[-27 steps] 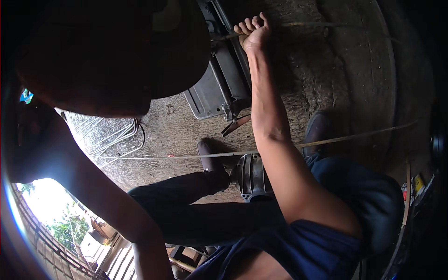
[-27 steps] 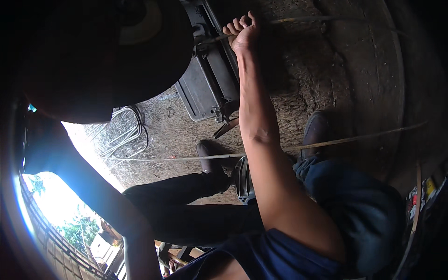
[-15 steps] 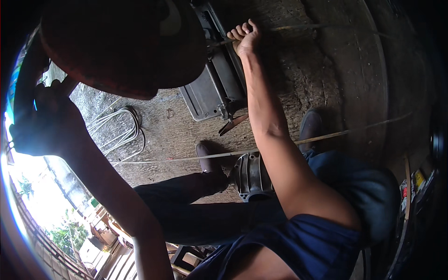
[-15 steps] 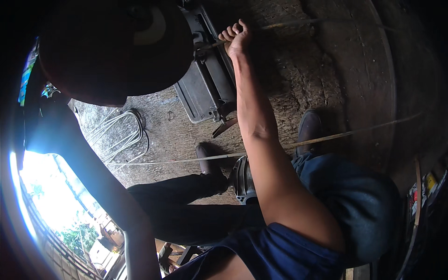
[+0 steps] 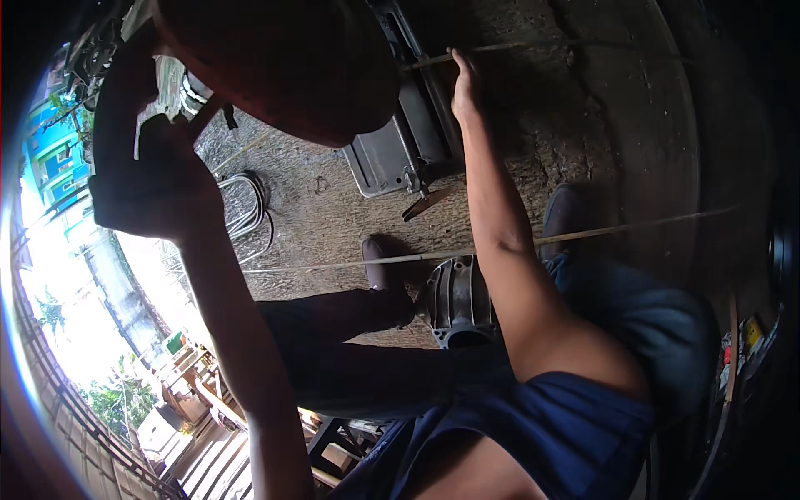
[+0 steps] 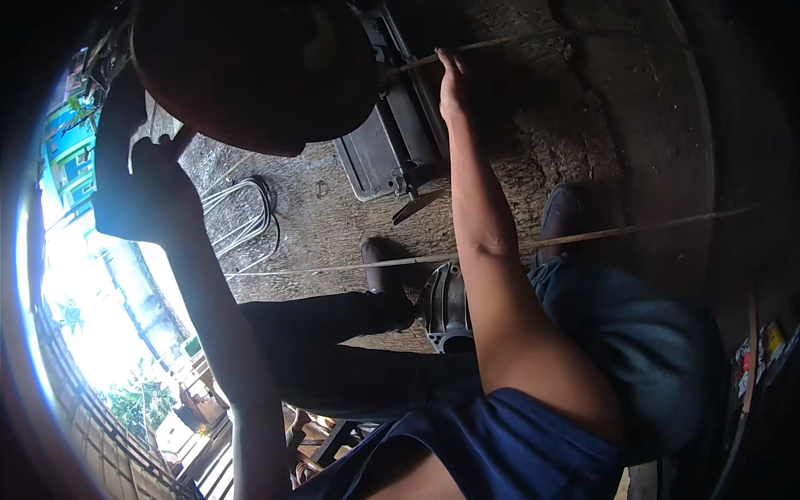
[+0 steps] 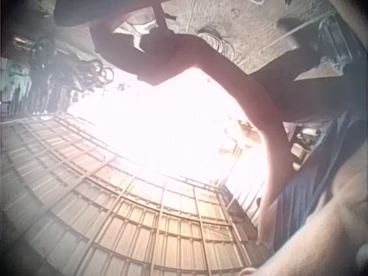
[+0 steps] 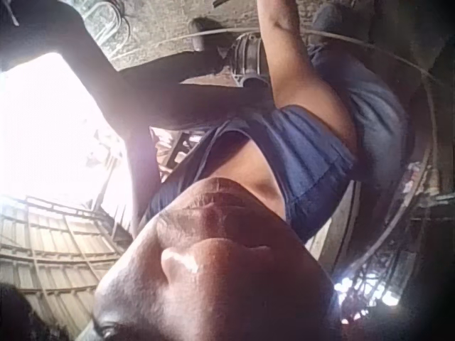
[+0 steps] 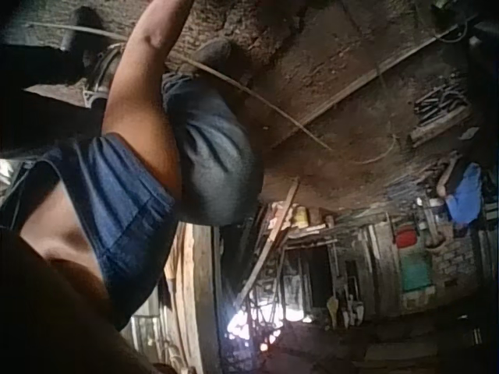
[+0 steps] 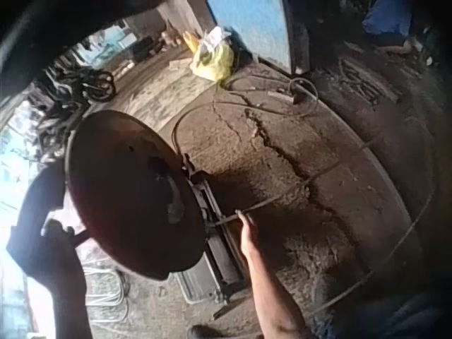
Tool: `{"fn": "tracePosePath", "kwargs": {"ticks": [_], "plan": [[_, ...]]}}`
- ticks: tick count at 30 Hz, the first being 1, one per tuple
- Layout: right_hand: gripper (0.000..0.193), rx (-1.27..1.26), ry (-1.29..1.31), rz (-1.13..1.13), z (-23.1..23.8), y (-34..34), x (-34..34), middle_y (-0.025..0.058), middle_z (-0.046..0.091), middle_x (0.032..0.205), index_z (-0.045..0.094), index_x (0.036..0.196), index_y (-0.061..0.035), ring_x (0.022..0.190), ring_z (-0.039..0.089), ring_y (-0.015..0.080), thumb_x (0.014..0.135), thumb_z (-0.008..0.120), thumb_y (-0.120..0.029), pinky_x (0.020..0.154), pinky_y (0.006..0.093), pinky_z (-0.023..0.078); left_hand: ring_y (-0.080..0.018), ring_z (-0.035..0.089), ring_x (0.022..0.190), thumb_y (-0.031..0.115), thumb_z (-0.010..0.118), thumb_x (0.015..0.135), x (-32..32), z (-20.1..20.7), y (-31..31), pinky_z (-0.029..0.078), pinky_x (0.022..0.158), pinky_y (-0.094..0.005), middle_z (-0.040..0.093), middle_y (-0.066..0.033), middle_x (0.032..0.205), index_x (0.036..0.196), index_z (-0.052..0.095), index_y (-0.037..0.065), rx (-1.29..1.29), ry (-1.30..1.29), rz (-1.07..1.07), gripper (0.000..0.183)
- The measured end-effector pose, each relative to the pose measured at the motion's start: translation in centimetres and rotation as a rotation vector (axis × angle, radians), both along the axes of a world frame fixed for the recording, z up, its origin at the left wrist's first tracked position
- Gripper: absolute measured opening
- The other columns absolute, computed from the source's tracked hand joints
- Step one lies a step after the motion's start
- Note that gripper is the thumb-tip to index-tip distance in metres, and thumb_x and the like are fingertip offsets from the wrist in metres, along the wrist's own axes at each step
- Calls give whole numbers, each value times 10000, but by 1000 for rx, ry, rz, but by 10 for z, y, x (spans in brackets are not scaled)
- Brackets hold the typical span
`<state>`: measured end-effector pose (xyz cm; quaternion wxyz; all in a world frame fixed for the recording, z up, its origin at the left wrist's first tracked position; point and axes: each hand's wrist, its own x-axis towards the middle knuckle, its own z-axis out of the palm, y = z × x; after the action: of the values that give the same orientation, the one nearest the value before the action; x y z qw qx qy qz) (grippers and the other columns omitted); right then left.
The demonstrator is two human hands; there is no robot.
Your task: Cutting a long metal rod into smaller pieces using a metal chop saw.
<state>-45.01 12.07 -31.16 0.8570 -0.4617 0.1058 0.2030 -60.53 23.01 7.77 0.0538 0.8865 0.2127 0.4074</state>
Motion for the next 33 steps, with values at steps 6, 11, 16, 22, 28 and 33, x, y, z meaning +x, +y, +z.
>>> {"fn": "tracePosePath", "kwargs": {"ticks": [6, 11, 16, 22, 28, 33], "plan": [[306, -572, -95, 50, -15, -18, -32, 163, 661, 1111, 656, 1083, -6, 1100, 592, 282, 884, 599, -231, 988, 378, 426, -253, 670, 801, 21, 500, 824, -32, -22, -21, 614, 642, -377, 639, -225, 991, 1114, 580, -128, -409, -219, -40, 336], [301, -1052, -437, 83, -10, -34, -62, 215, 629, 1122, 642, 1088, -21, 1096, 573, 379, 865, 585, -215, 940, 448, 459, -243, 653, 803, 90, 494, 817, -65, -46, -29, 587, 651, -366, 629, -217, 987, 1116, 573, -119, -639, -302, -73, 373], [322, -1185, -432, 185, 0, -54, -91, 225, 618, 1130, 635, 1118, -13, 1093, 575, 375, 856, 570, -190, 946, 444, 463, -233, 636, 805, 159, 488, 811, -87, -64, -39, 561, 659, -355, 620, -209, 983, 1118, 566, -110, -780, -326, -95, 416], [328, -1311, -401, 153, -2, -63, -103, 241, 619, 1119, 638, 1106, 21, 1055, 596, 392, 842, 524, -137, 917, 455, 485, -221, 616, 808, 241, 481, 802, -102, -77, -48, 530, 668, -342, 608, -200, 978, 1120, 558, -99, -888, -306, -139, 472], [341, -1189, -266, 60, -4, -62, -101, 261, 613, 1138, 633, 1116, 22, 1089, 582, 403, 846, 497, -136, 957, 457, 465, -209, 596, 810, 323, 474, 794, -108, -89, -58, 499, 678, -329, 596, -191, 974, 1122, 550, -88, -971, -272, -198, 531], [320, -1238, -262, 6, -4, -62, -103, 239, 617, 1138, 621, 1120, 14, 1061, 600, 393, 859, 493, -120, 932, 442, 489, -199, 579, 812, 392, 469, 787, -111, -97, -62, 472, 686, -318, 587, -183, 970, 1124, 543, -79, -1025, -229, -245, 584]]}}
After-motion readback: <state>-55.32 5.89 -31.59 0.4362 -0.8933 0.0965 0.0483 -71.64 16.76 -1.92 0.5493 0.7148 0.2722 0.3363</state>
